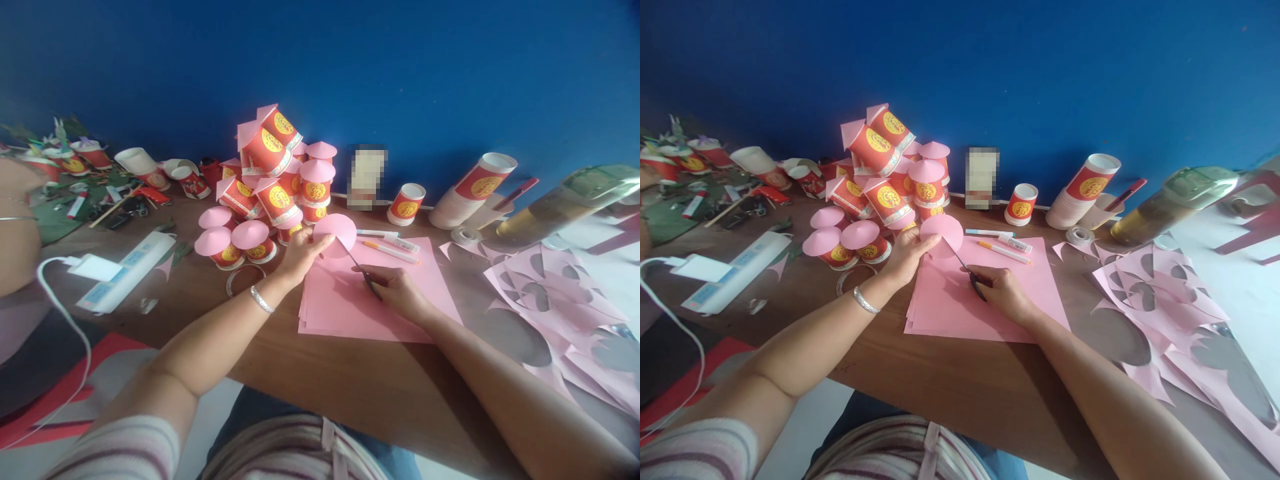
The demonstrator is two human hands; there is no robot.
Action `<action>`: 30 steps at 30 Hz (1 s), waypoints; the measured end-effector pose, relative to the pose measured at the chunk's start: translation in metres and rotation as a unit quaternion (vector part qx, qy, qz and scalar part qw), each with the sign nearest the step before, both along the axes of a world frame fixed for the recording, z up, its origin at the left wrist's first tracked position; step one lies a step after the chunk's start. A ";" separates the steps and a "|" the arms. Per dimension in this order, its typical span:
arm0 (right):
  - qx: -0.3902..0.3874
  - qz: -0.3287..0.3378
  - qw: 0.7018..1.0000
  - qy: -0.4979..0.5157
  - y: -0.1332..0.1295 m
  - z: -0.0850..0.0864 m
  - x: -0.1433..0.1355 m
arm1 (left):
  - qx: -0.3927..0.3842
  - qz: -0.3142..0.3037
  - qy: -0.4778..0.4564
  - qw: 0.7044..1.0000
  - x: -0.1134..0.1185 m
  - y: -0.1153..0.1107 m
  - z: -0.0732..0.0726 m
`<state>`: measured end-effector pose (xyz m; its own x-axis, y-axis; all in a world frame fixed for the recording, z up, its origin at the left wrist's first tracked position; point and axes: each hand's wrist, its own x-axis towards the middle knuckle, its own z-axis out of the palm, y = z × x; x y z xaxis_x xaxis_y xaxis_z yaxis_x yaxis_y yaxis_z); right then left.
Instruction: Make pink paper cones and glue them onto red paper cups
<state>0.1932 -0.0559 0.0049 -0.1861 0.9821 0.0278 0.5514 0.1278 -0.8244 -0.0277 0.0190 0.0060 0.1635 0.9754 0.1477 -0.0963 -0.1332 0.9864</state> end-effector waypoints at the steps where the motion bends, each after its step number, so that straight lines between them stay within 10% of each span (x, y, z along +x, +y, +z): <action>1: 0.001 -0.001 1.000 -0.002 0.000 0.000 0.000 | 0.002 0.002 0.001 1.000 0.000 0.000 0.000; 30: 0.099 -0.106 0.979 -0.140 0.006 -0.018 -0.007 | 0.019 0.049 -0.061 0.997 0.010 -0.018 0.007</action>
<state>0.1861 -0.0494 -0.0135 -0.0068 0.9799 0.1994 0.7842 0.1289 -0.6069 -0.0179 0.0013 0.0129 0.0457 0.9792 0.1977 -0.1997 -0.1849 0.9623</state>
